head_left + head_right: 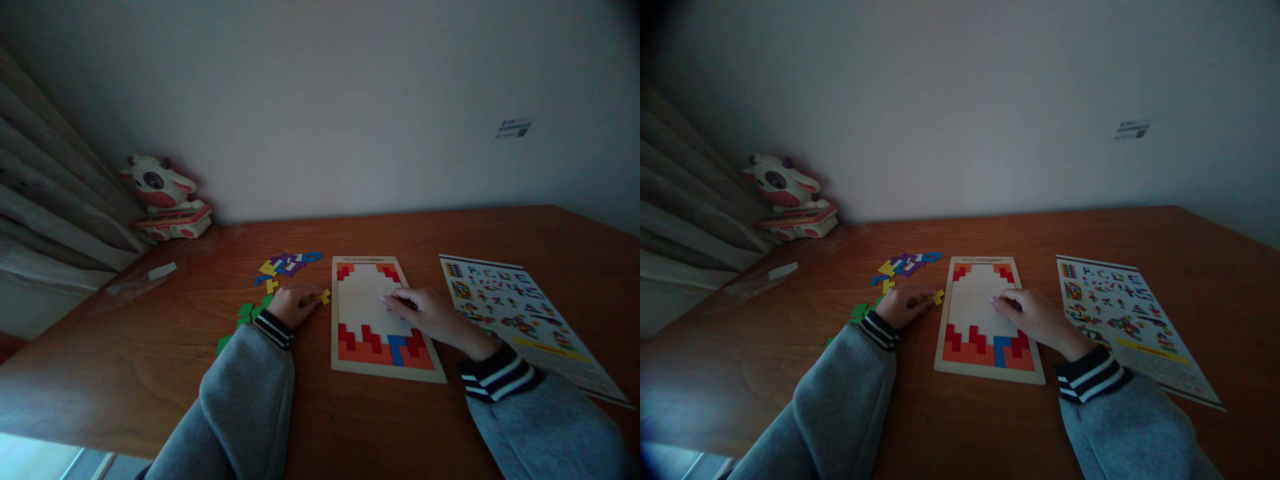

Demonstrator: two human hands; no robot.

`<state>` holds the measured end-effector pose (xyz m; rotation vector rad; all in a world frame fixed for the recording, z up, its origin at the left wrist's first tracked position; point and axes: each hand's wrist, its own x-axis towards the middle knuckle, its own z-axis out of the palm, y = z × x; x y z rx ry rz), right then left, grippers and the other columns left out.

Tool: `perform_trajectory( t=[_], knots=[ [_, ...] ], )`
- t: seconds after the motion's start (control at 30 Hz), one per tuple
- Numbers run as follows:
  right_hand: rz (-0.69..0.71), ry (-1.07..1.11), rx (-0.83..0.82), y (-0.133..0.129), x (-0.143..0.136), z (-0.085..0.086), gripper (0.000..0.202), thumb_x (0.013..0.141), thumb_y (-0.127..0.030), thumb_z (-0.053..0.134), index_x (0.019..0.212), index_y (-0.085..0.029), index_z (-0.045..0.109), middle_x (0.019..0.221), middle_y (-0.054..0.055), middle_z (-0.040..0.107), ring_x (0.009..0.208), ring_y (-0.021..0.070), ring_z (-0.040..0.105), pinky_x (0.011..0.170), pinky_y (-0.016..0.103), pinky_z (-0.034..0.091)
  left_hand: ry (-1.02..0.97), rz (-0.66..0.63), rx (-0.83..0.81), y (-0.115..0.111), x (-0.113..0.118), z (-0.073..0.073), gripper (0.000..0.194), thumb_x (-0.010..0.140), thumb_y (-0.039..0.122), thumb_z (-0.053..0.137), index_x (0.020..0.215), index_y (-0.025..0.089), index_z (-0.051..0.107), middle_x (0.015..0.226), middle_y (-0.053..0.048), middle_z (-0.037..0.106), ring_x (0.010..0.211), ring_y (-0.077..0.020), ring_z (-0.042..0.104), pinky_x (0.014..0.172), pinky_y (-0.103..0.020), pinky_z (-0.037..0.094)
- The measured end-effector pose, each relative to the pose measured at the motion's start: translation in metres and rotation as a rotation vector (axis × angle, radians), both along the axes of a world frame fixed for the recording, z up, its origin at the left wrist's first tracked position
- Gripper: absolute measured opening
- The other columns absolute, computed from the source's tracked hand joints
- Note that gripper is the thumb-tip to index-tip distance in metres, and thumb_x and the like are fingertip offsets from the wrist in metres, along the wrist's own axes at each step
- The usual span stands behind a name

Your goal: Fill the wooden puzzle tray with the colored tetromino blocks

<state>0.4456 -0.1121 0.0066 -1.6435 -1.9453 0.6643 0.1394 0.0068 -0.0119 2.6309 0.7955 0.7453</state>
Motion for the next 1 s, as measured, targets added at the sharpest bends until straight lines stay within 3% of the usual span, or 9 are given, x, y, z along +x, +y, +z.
perform_trajectory(
  t=[0.17, 0.33, 0.47, 0.6, 0.8, 1.0],
  knots=[
    [0.007, 0.012, -0.002, -0.001, 0.0, 0.001, 0.048, 0.097, -0.056, 0.04, 0.074, -0.02, 0.062, 0.061, -0.001, 0.057, 0.056, 0.0134, 0.051, 0.053, 0.028, 0.032, -0.007, -0.028, 0.042, 0.006, -0.01, 0.008, 0.025, 0.093, 0.033, 0.056, 0.108, 0.021, 0.072, 0.106, -0.007, 0.075, 0.098, -0.0209, 0.071, 0.089, -0.035, 0.058],
    [0.0, 0.013, 0.001, -0.001, 0.0, 0.001, 0.046, 0.096, -0.056, 0.042, 0.075, -0.021, 0.063, 0.063, 0.0, 0.059, 0.056, 0.0138, 0.051, 0.053, 0.028, 0.031, 0.07, -0.191, 0.043, 0.003, -0.02, 0.02, 0.024, 0.092, 0.024, 0.053, 0.105, 0.021, 0.073, 0.104, -0.007, 0.075, 0.094, -0.0195, 0.071, 0.086, -0.033, 0.058],
    [0.005, 0.018, -0.01, 0.0, 0.001, 0.0, 0.047, 0.095, -0.057, 0.042, 0.074, -0.021, 0.062, 0.061, -0.001, 0.058, 0.055, 0.0136, 0.051, 0.052, 0.028, 0.031, 0.072, -0.136, 0.088, -0.005, -0.019, 0.024, 0.024, 0.089, 0.033, 0.061, 0.107, 0.021, 0.073, 0.107, -0.008, 0.073, 0.098, -0.0212, 0.069, 0.092, -0.036, 0.055],
    [0.004, -0.008, -0.007, 0.0, 0.001, 0.0, 0.046, 0.096, -0.057, 0.041, 0.079, -0.021, 0.065, 0.065, 0.001, 0.061, 0.059, 0.0149, 0.054, 0.055, 0.029, 0.032, 0.128, -0.075, 0.122, -0.002, -0.018, 0.019, 0.043, 0.081, 0.05, 0.071, 0.11, 0.019, 0.071, 0.11, -0.011, 0.072, 0.101, -0.0255, 0.068, 0.093, -0.04, 0.054],
    [0.007, 0.004, 0.0, 0.0, 0.0, 0.002, 0.047, 0.096, -0.056, 0.042, 0.076, -0.02, 0.065, 0.064, 0.001, 0.061, 0.058, 0.0149, 0.053, 0.054, 0.029, 0.032, 0.148, -0.052, 0.063, 0.008, -0.023, 0.013, 0.036, 0.087, 0.046, 0.065, 0.112, 0.021, 0.071, 0.104, -0.007, 0.075, 0.092, -0.0219, 0.071, 0.084, -0.033, 0.057],
    [0.003, -0.011, 0.008, -0.001, -0.001, 0.002, 0.046, 0.096, -0.055, 0.042, 0.074, -0.021, 0.063, 0.06, -0.001, 0.057, 0.055, 0.0139, 0.051, 0.052, 0.028, 0.032, 0.091, -0.061, 0.059, 0.002, -0.018, 0.015, 0.032, 0.087, 0.04, 0.067, 0.112, 0.021, 0.071, 0.108, -0.006, 0.075, 0.096, -0.0205, 0.072, 0.088, -0.031, 0.058]
  ],
)
